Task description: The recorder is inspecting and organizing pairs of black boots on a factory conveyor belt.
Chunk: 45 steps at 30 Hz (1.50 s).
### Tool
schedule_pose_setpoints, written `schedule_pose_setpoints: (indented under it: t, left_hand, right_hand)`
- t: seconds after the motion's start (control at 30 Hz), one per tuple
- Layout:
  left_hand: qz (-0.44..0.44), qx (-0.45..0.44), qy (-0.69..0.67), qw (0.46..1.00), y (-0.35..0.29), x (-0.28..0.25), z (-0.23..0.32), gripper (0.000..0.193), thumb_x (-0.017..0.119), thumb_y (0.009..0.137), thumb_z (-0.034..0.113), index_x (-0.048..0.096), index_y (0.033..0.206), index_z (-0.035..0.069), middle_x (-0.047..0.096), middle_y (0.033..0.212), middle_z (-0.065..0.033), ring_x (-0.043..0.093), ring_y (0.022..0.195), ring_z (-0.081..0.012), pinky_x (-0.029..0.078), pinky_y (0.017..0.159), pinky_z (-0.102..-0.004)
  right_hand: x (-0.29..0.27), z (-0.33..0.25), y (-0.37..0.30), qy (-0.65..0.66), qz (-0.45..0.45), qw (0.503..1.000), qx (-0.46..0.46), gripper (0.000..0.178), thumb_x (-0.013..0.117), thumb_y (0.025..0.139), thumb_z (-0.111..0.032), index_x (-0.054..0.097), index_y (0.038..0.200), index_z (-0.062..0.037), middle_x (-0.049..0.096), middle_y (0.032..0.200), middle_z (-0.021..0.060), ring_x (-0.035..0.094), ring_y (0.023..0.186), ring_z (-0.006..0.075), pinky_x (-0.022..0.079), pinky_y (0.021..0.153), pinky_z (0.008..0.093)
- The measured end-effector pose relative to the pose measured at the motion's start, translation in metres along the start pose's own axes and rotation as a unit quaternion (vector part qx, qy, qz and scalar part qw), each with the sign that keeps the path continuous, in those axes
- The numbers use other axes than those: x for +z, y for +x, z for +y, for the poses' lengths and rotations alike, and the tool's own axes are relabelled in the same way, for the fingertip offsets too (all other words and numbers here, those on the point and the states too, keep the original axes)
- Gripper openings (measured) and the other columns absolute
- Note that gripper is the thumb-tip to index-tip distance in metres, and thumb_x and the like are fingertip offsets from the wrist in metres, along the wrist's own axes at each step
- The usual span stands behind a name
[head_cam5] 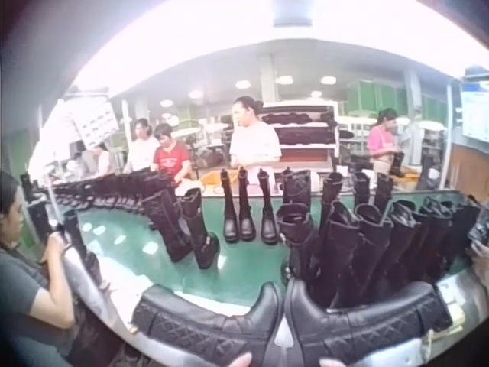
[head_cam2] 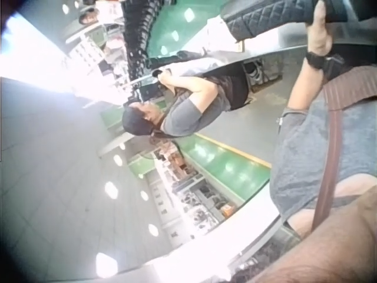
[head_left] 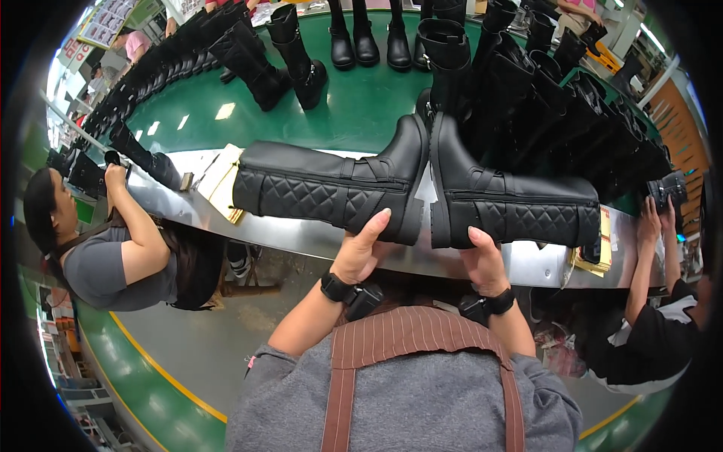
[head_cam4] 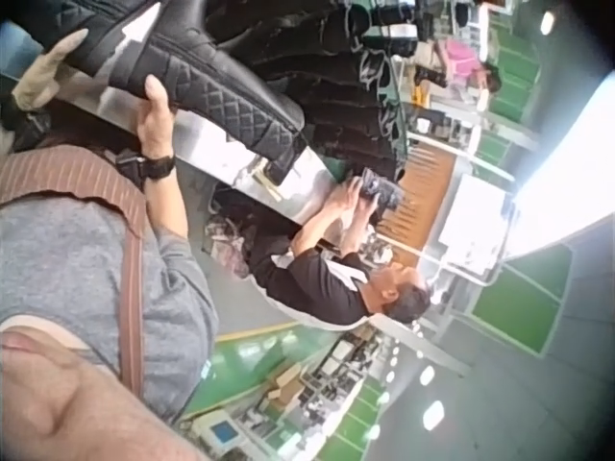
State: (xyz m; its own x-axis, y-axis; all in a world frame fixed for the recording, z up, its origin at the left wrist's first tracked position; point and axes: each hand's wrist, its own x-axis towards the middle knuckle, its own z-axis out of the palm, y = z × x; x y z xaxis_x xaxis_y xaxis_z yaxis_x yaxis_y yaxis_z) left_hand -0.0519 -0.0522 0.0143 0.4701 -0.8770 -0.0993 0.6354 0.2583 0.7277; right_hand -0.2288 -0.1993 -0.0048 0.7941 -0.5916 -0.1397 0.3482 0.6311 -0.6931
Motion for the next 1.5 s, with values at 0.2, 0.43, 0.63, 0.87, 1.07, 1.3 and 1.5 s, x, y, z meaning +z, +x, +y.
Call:
schedule_pose_setpoints:
  t: [0.2,0.43,0.63,0.87,1.07,1.3,1.5]
  left_hand:
    - [-0.021,0.025,-0.054,0.998,-0.009,0.012,-0.004,0.035,0.059,0.093,0.013,0.052,0.127,0.006,0.058,0.122,-0.0067,0.057,0.112,-0.0191,0.047,0.098,-0.0386]
    - [-0.028,0.001,-0.056,0.998,-0.01,0.007,-0.003,0.038,0.06,0.092,0.012,0.051,0.128,0.005,0.058,0.123,-0.0075,0.056,0.114,-0.0195,0.045,0.099,-0.0394]
    - [-0.017,0.025,-0.033,0.999,-0.01,0.009,-0.008,0.036,0.059,0.091,0.01,0.052,0.127,0.005,0.058,0.122,-0.0074,0.056,0.113,-0.0193,0.045,0.099,-0.0387]
    - [0.095,0.11,0.121,0.982,-0.001,-0.008,-0.017,0.037,0.067,0.086,0.008,0.056,0.12,0.002,0.06,0.116,-0.0071,0.059,0.104,-0.0163,0.047,0.092,-0.0326]
    - [0.155,0.192,0.363,0.899,0.015,-0.029,-0.038,0.05,0.081,0.074,0.015,0.054,0.112,-0.004,0.061,0.108,-0.013,0.06,0.097,-0.0217,0.047,0.088,-0.0342]
    - [0.13,0.274,0.436,0.847,0.017,-0.016,-0.051,0.046,0.082,0.07,0.012,0.059,0.105,-0.005,0.064,0.1,-0.014,0.063,0.09,-0.0256,0.049,0.082,-0.034]
    - [0.139,0.169,0.483,0.848,0.014,-0.014,-0.048,0.048,0.078,0.076,0.018,0.058,0.113,-0.006,0.066,0.107,-0.0192,0.065,0.097,-0.0275,0.049,0.082,-0.0369]
  right_hand:
    - [0.012,0.011,0.0,-0.015,-0.05,0.998,-0.04,0.047,0.059,0.083,-0.026,0.058,0.121,0.002,0.062,0.122,0.0112,0.056,0.116,0.0236,0.038,0.104,0.0369]
    - [0.009,0.009,-0.002,0.004,-0.063,0.997,-0.051,0.042,0.06,0.084,-0.018,0.056,0.121,0.0021,0.062,0.119,0.0111,0.058,0.112,0.0239,0.043,0.1,0.038]
    - [-0.004,0.01,-0.002,-0.034,-0.054,0.998,-0.015,0.048,0.057,0.084,-0.024,0.056,0.123,0.0042,0.06,0.125,0.012,0.054,0.119,0.0245,0.037,0.105,0.0383]
    - [-0.001,-0.001,0.0,-0.059,0.041,0.997,-0.04,0.026,0.064,0.081,-0.005,0.064,0.107,-0.0009,0.066,0.104,0.0074,0.062,0.098,0.017,0.049,0.087,0.0326]
    - [0.001,-0.013,0.006,-0.544,0.125,0.826,-0.076,0.039,0.078,0.073,-0.022,0.064,0.102,0.001,0.067,0.099,0.0124,0.064,0.09,0.0234,0.049,0.081,0.0325]
    - [-0.018,-0.009,0.006,-0.531,0.012,0.833,-0.154,0.056,0.081,0.072,-0.025,0.058,0.115,0.0018,0.065,0.109,0.0153,0.062,0.101,0.0258,0.047,0.088,0.0344]
    - [-0.004,0.014,0.011,-0.495,0.062,0.86,-0.106,0.054,0.079,0.077,-0.028,0.056,0.115,0.0021,0.065,0.104,0.013,0.061,0.097,0.0226,0.047,0.086,0.0344]
